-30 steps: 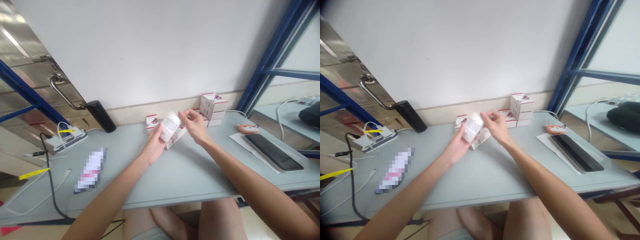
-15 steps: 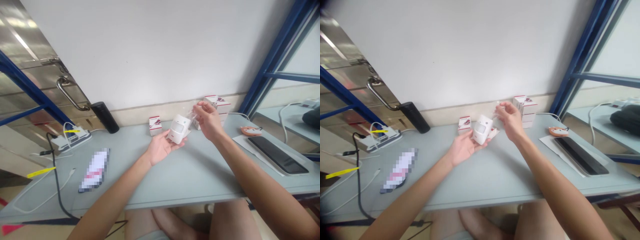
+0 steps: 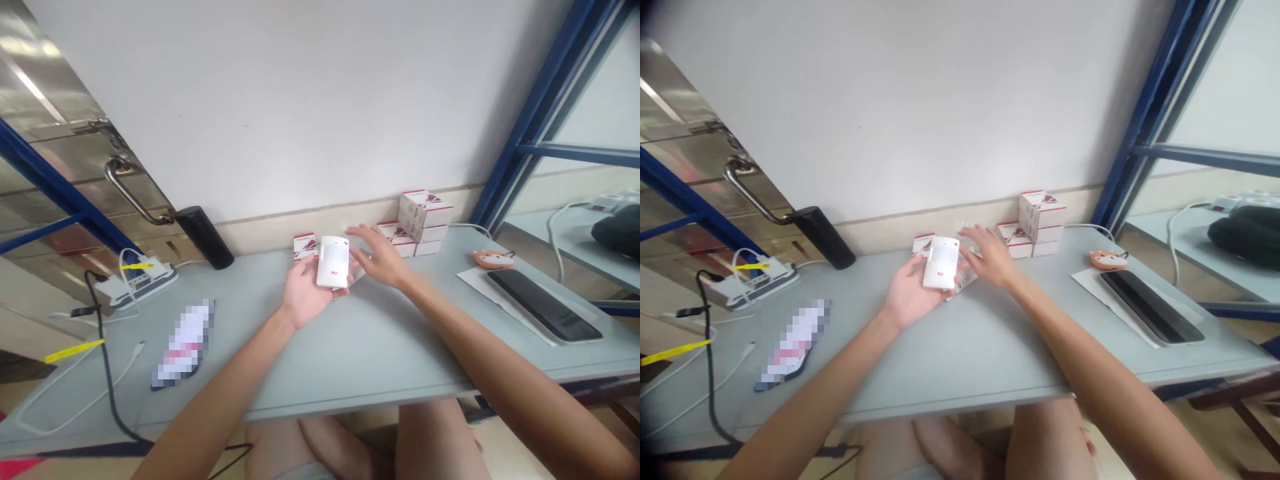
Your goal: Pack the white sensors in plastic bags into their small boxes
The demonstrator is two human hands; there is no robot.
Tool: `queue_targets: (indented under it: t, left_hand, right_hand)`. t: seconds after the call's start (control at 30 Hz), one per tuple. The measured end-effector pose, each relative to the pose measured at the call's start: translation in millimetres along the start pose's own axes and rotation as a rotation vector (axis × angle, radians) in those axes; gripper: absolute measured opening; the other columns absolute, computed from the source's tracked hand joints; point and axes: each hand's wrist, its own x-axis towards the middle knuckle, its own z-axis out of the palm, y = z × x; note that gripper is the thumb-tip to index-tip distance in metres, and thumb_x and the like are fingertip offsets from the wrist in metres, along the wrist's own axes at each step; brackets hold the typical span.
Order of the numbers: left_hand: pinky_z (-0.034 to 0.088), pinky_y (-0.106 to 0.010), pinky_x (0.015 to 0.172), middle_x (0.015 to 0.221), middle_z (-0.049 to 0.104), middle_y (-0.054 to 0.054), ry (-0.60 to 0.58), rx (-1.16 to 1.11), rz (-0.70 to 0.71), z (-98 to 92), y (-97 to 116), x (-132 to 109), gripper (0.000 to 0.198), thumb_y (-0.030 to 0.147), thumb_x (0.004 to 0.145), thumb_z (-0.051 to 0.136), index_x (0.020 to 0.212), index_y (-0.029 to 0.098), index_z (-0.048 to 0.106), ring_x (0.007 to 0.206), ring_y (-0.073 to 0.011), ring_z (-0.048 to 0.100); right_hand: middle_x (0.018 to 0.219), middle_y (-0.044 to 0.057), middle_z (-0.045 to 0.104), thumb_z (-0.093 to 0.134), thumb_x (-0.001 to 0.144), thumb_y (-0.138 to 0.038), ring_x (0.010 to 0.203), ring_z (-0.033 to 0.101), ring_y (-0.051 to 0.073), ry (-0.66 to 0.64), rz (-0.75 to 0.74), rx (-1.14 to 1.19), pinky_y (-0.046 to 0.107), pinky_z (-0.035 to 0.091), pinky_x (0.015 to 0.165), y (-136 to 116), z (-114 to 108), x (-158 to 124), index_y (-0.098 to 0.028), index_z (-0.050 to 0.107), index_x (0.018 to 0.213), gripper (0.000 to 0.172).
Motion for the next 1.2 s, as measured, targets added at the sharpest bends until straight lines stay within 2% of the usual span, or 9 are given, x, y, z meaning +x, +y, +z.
queue_targets:
  t: [0.07,0.13,0.27,0.37,0.47,0.57,0.8,1.03,1.2]
  left_hand:
    - [0.054,-0.040,0.070,0.132,0.071,-0.018,0.024,-0.012,-0.011,-1.0,-1.5,2.7,0.051,0.048,0.096,0.047,0.135,0.020,0.063,0.092,-0.0291,0.072]
    - [0.049,-0.036,0.062,0.126,0.073,-0.018,0.057,-0.031,-0.012,-1.5,-2.5,4.0,0.048,0.044,0.095,0.047,0.132,0.019,0.065,0.084,-0.0265,0.070]
    - [0.042,-0.032,0.053,0.116,0.075,-0.019,0.110,-0.062,0.011,0.0,-2.1,1.4,0.046,0.040,0.092,0.047,0.125,0.015,0.066,0.073,-0.0245,0.067]
    - [0.035,-0.029,0.048,0.108,0.076,-0.020,0.118,-0.051,0.048,2.8,-0.6,-2.6,0.047,0.040,0.091,0.047,0.125,0.013,0.065,0.068,-0.0243,0.066]
    - [0.033,-0.029,0.048,0.103,0.076,-0.019,0.110,-0.015,0.057,5.9,0.3,-5.8,0.052,0.042,0.090,0.048,0.130,0.013,0.062,0.067,-0.0247,0.066]
    - [0.030,-0.029,0.047,0.100,0.075,-0.017,0.092,0.023,0.060,7.7,-1.3,-7.7,0.054,0.043,0.090,0.048,0.134,0.015,0.058,0.067,-0.0246,0.066]
    - [0.035,-0.027,0.045,0.100,0.075,-0.016,0.020,0.052,0.098,-1.2,-8.4,-4.7,0.053,0.042,0.091,0.050,0.137,0.016,0.052,0.064,-0.0242,0.069]
    - [0.040,-0.026,0.041,0.103,0.074,-0.017,-0.094,0.050,-0.006,-13.3,2.4,1.0,0.052,0.040,0.096,0.046,0.142,0.016,0.051,0.068,-0.0268,0.071]
    - [0.041,-0.027,0.041,0.101,0.073,-0.019,-0.218,0.078,-0.215,-19.8,7.8,-0.2,0.054,0.040,0.096,0.043,0.139,0.010,0.056,0.067,-0.0258,0.069]
  right_hand:
    - [0.160,0.003,0.053,0.048,0.102,-0.047,0.156,0.036,0.035,-0.147,-0.010,-0.034,0.065,0.023,0.127,3.5,9.9,-3.6,-0.033,0.054,0.149,0.049]
    - [0.166,0.001,0.043,0.040,0.105,-0.050,0.160,0.027,0.034,-0.179,0.029,-0.043,0.066,0.017,0.129,5.5,11.8,-4.8,-0.035,0.044,0.158,0.055]
    - [0.162,0.003,0.049,0.034,0.107,-0.056,0.157,0.034,0.031,-0.118,0.101,0.010,0.061,0.020,0.129,-1.0,3.0,-2.9,-0.033,0.047,0.157,0.056]
    - [0.146,0.005,0.065,0.039,0.104,-0.063,0.142,0.054,0.029,-0.023,0.162,0.165,0.054,0.037,0.122,-13.2,-2.1,-0.9,-0.032,0.063,0.141,0.054]
    - [0.110,0.007,0.076,0.043,0.100,-0.070,0.100,0.069,0.023,-0.090,0.268,0.461,0.040,0.055,0.094,-24.7,-3.4,0.0,-0.026,0.074,0.119,0.057]
    - [0.075,0.002,0.065,0.048,0.097,-0.073,0.067,0.056,0.015,-0.206,0.324,0.690,0.030,0.050,0.067,-33.0,-4.2,-0.6,-0.021,0.073,0.088,0.058]
    - [0.063,-0.003,0.045,0.065,0.091,-0.064,0.061,0.037,0.013,-0.213,0.411,0.778,0.029,0.037,0.062,-41.5,-9.1,-1.5,-0.022,0.050,0.058,0.056]
    - [0.062,-0.003,0.041,0.075,0.082,-0.060,0.061,0.035,0.012,-0.002,0.571,0.729,0.030,0.030,0.058,-44.8,-0.7,3.1,-0.021,0.067,0.066,0.043]
    - [0.066,-0.003,0.045,0.080,0.076,-0.060,0.056,0.036,0.010,0.453,0.599,0.778,0.027,0.030,0.049,-10.3,-23.3,19.0,-0.021,0.077,0.084,0.040]
